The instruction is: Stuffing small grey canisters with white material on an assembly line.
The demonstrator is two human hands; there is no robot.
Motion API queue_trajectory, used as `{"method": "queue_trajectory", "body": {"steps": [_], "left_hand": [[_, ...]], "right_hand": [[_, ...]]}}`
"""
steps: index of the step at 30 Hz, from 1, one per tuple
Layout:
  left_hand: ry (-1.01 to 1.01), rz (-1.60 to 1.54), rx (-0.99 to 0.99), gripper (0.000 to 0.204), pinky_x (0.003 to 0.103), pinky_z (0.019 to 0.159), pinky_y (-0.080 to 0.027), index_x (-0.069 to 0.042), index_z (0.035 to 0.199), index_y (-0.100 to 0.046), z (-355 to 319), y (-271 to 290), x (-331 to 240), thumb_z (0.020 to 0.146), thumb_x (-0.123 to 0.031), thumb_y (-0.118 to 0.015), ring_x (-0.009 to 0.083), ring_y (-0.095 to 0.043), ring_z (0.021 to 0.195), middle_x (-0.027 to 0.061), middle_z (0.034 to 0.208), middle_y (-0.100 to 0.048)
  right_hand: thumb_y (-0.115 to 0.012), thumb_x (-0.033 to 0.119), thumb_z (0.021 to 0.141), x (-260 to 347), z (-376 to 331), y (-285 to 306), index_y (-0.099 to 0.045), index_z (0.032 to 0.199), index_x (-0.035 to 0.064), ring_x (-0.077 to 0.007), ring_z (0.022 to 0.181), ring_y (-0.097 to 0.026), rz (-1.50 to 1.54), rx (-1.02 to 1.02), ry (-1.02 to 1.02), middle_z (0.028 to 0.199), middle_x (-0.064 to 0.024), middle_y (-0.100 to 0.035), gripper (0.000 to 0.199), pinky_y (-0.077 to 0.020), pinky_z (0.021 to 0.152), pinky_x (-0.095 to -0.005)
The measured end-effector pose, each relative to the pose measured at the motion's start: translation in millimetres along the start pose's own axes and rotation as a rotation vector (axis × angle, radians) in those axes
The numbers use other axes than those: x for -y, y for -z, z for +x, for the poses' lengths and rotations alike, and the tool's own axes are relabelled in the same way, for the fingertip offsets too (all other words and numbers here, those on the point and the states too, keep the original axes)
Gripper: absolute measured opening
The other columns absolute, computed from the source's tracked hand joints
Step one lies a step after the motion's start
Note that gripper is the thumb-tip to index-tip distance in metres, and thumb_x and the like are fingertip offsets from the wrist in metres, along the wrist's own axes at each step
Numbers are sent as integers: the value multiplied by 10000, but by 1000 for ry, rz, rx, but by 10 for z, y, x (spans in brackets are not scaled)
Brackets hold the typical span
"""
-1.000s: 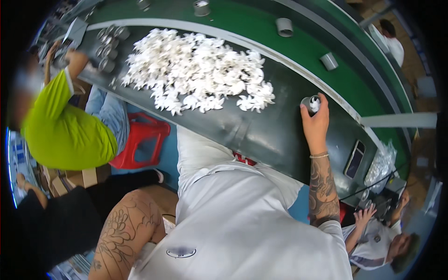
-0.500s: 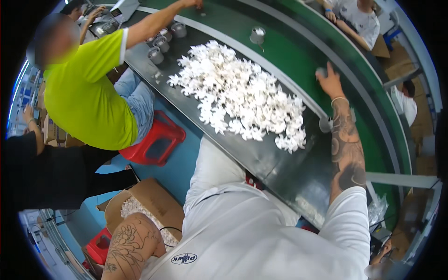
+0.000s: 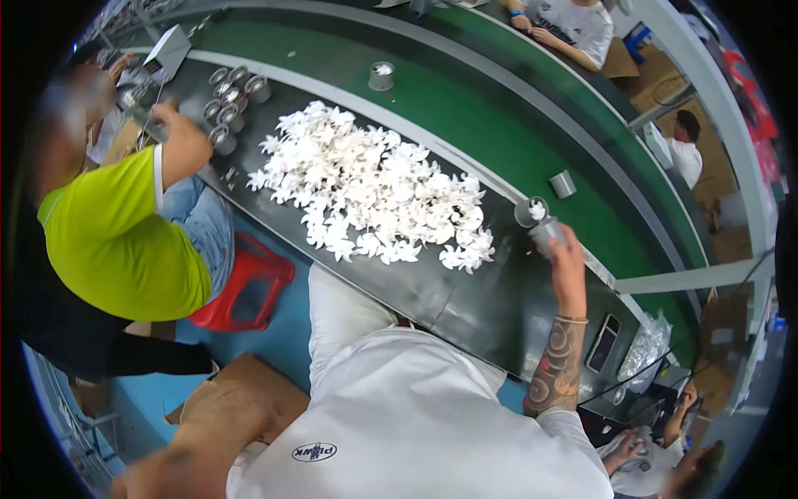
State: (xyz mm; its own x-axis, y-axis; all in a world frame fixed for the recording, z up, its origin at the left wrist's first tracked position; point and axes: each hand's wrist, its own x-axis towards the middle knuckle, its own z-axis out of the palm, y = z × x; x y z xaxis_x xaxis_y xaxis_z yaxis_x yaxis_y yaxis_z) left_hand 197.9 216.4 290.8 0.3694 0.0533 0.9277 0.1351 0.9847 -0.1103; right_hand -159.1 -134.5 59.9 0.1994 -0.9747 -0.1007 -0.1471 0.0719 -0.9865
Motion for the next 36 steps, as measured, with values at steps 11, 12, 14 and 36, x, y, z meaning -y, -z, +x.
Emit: {"method": "queue_trajectory", "body": {"steps": [11, 12, 14, 36], "left_hand": [[1376, 776, 250, 306, 304, 776, -568, 8, 1188, -674, -2668, 180, 713, 885, 0, -713, 204, -704, 864, 125, 1032, -685], [1394, 791, 281, 294, 299, 763, -571, 1, 1173, -687, -2790, 168, 701, 880, -1, -717, 209, -708, 869, 127, 1032, -689], [1346, 873, 371, 276, 321, 734, -573, -9, 1160, -691, -2911, 103, 748, 885, -31, -714, 236, -710, 883, 129, 1035, -688], [1474, 918, 59, 153, 306, 670, -499, -29, 1001, -687, -3053, 204, 1422, 945, -162, -735, 132, -615, 744, 69, 811, -668]], "right_hand": [[-777, 153, 872, -152, 984, -366, -552, 1306, 26, -193, 1067, -611, 27, -111, 271, 1189, -114, -634, 505, -513, 906, -321], [-773, 152, 870, -113, 894, -219, -536, 1310, 34, -205, 1092, -605, -24, -105, 237, 1200, -121, -631, 514, -510, 924, -329], [-766, 124, 862, -101, 632, 62, -539, 1301, 39, -214, 1076, -614, -226, -128, 258, 1187, -135, -631, 501, -504, 944, -335], [-760, 12, 834, -606, -565, 90, -557, 1338, -1, -166, 1069, -641, -20, 10, 216, 1195, -90, -646, 543, -532, 934, -304]]}}
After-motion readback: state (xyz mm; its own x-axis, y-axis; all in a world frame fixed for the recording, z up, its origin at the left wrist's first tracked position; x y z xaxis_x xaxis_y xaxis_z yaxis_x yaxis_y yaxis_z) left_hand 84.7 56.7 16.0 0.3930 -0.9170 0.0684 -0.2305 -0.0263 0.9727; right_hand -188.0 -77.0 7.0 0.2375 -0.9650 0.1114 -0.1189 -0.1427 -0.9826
